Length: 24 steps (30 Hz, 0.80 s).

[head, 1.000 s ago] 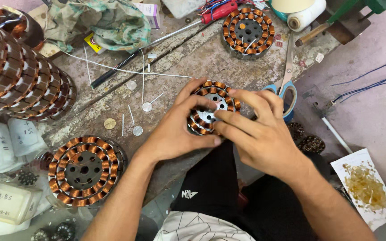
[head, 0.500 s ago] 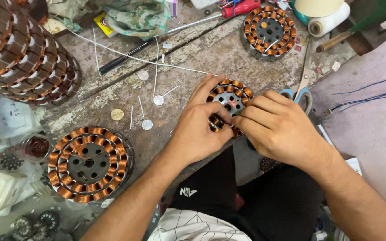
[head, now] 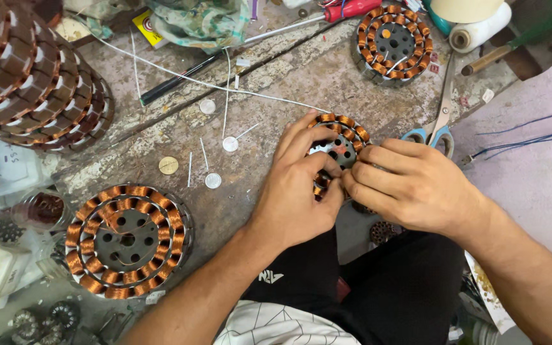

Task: The person assembles fan stators by inserting white plastic spacers into the slots of the copper-wound metal cores and fitting metal components together by hand.

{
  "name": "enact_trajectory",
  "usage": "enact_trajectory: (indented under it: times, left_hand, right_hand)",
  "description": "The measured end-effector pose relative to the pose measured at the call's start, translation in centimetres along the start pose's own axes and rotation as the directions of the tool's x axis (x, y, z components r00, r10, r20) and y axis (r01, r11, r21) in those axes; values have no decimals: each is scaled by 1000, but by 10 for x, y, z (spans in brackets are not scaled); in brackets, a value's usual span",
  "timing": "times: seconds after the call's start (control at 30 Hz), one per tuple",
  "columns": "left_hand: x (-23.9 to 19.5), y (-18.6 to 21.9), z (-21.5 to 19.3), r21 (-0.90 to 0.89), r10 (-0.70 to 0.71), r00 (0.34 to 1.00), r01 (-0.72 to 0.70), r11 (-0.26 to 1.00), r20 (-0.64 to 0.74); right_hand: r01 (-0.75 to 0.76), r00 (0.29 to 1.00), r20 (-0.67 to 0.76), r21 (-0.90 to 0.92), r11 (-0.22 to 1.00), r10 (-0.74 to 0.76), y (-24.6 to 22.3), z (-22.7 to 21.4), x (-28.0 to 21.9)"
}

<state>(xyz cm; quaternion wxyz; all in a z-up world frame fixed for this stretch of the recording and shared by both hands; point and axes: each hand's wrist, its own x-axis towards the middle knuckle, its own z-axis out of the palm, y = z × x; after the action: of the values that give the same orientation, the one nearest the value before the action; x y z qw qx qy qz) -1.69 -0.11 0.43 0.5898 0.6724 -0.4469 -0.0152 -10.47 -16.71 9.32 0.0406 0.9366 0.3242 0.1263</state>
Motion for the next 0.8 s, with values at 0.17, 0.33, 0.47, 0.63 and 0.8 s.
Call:
enact_trajectory:
  times: [0.17, 0.33, 0.47, 0.63, 0.8]
  left_hand:
    - [1, -1, 0, -38, -27, 999, 28, 999, 35]
    - [5, 3, 0, -15, -47, 997, 48, 999, 61]
    - [6, 4, 0, -12, -48, 996, 48, 999, 71]
    - [7, 5, -1, -5, -50, 995, 51, 999, 82]
    - [9, 7, -4, 3, -34, 995, 34, 999, 88]
  right_hand:
    - [-46, 995, -93, 23, 999, 48, 1, 7, -10]
    - [-275, 951, -66, 267, 924, 302, -5, 4, -14]
    - [-319, 934, -57, 318, 893, 354, -3, 3, -12]
    - [-363, 922, -34, 273, 891, 386, 0, 5, -9]
    - [-364, 924, -26, 250, 897, 382, -4, 5, -6]
